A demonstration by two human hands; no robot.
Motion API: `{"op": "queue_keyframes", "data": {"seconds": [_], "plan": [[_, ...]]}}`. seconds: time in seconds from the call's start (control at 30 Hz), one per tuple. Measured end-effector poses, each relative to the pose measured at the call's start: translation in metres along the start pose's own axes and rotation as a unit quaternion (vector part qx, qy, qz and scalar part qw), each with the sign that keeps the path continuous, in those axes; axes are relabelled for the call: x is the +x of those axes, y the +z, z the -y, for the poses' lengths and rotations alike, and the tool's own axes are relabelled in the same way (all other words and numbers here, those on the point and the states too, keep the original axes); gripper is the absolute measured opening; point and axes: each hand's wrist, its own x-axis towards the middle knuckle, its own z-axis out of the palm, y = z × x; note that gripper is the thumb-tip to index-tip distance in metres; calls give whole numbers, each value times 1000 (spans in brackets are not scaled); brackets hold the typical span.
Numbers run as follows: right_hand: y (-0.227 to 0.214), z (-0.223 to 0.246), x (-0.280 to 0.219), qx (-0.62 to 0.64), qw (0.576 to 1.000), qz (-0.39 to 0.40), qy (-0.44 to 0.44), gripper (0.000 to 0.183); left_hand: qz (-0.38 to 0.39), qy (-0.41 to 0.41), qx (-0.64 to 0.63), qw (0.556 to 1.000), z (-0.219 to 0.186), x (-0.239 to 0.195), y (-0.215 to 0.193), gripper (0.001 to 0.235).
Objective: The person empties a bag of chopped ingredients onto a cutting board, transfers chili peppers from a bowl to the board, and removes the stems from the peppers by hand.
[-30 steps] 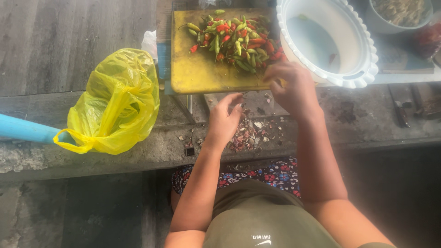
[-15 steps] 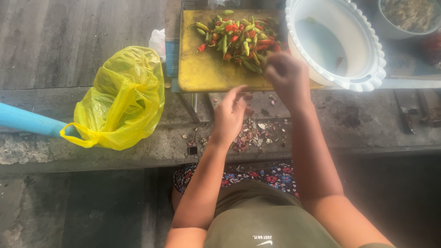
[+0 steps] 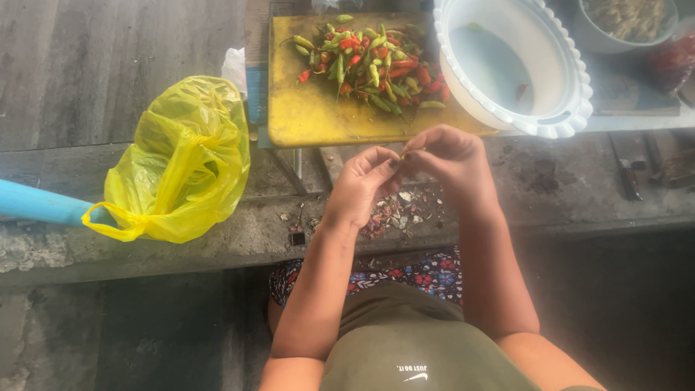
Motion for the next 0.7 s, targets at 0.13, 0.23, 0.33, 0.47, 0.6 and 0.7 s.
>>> {"op": "queue_keyframes", "data": {"seconds": [0.13,0.23,0.33,0.47,0.6,0.7], "plan": [[-10,-8,3,250,963,75,75,9,52,-38,-93,994,-1,-3,-2,12],[-18,-5,5,184,982,45,-13,13,83,-36,-145,985,-1,-4,-1,9],[-30,7,31,-70,966,-130,-213,14,-27,24,260,965,-3,-8,5,14],[-41,34,60,-385,822,-219,-357,21,-96,9,358,929,-13,-14,13,36],[-15,18,71,-296,926,-124,-202,20,-114,1,358,927,-21,-16,11,37],[7,-13,72,-438,885,-44,-154,10,-110,7,360,927,-21,-15,9,36]]}}
